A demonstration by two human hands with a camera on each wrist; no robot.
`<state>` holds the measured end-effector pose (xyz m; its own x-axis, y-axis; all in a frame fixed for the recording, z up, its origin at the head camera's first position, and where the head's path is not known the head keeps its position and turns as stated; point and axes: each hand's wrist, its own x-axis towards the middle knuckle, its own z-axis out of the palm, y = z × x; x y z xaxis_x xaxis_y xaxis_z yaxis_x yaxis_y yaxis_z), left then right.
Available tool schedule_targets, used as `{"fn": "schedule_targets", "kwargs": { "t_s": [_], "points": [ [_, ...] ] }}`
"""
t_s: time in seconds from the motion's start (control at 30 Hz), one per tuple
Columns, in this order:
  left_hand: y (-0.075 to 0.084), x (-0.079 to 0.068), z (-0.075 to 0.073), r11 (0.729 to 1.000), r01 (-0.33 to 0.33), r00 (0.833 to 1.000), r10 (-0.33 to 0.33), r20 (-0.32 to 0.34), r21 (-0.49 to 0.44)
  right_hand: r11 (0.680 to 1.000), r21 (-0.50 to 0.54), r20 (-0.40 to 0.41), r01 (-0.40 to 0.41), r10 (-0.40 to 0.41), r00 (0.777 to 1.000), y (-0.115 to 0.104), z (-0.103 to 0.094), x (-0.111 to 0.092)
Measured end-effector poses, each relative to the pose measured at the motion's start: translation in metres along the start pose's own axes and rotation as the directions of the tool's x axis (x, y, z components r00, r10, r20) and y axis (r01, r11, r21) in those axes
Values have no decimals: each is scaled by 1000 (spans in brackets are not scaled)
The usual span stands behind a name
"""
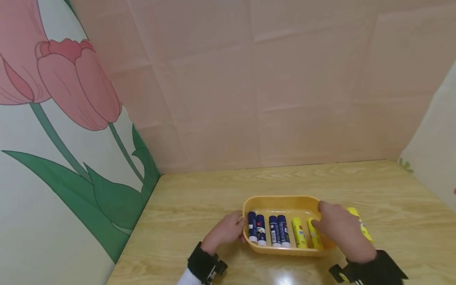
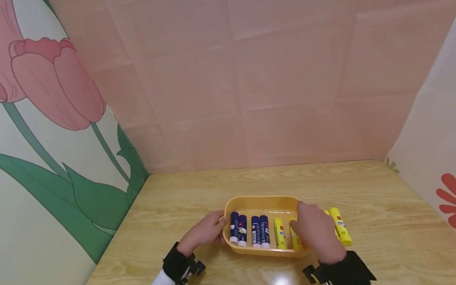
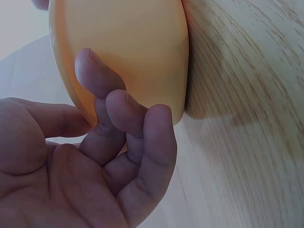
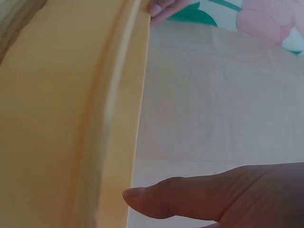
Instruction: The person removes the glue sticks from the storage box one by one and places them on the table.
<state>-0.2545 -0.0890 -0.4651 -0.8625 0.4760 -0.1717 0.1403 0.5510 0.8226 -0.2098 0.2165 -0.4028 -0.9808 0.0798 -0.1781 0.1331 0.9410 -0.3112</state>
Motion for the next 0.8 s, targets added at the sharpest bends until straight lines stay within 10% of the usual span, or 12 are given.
{"fn": "schedule_targets", "kwargs": {
  "t_s": [0.8],
  "points": [
    [3, -2, 0, 1000, 9, 1000, -9, -1, -5, 999, 31, 114, -27, 23, 993, -8, 27, 14]
  ]
}}
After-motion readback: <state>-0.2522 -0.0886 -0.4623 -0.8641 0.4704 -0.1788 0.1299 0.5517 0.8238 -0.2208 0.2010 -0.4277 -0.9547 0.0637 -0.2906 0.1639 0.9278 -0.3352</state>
